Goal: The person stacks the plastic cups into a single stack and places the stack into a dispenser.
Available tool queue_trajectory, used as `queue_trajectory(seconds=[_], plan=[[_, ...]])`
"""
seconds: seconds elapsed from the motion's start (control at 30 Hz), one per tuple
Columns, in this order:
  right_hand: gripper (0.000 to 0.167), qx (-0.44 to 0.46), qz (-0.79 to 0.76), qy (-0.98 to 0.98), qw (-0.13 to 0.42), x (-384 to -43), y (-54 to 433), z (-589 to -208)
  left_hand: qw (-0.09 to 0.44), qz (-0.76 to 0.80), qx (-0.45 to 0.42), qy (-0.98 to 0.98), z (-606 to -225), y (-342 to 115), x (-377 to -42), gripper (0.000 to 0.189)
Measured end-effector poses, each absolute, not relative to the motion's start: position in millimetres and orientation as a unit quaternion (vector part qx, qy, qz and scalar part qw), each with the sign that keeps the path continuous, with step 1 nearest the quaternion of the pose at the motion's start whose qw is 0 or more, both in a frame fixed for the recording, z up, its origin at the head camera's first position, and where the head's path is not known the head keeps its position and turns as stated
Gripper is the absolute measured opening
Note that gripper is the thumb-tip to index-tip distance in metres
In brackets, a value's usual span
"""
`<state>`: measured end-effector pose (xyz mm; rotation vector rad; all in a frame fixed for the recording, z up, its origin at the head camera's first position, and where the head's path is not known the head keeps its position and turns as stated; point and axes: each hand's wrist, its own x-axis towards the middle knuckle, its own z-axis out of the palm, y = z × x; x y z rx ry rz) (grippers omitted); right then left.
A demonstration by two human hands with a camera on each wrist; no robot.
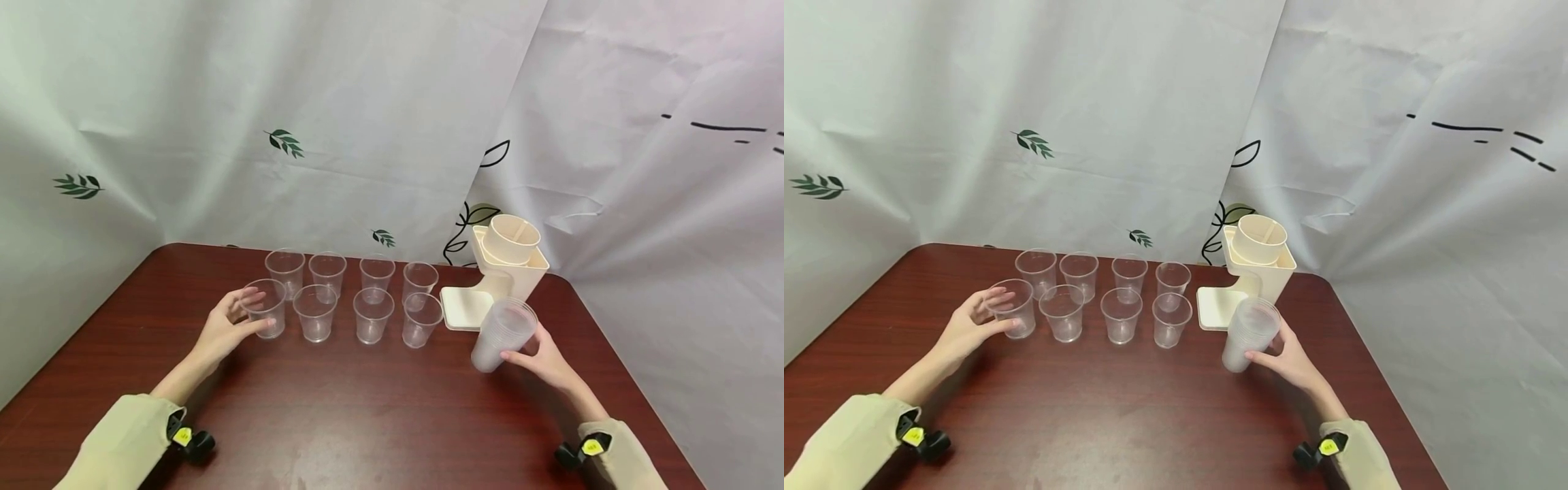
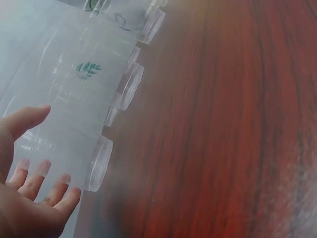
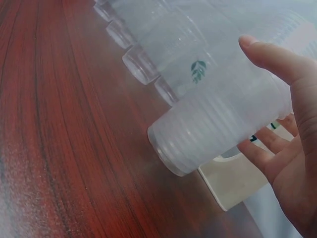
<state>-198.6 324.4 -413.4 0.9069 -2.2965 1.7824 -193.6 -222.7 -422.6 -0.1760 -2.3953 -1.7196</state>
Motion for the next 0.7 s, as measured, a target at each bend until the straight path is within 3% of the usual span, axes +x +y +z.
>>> queue_trajectory(seconds=[0.7], plan=[[0.081, 0.292, 0.580, -0.759, 0.046, -197.8, 323.7, -411.2, 0.150, -0.596, -0.055, -0.787, -393.8, -209.3, -186.9, 0.055]])
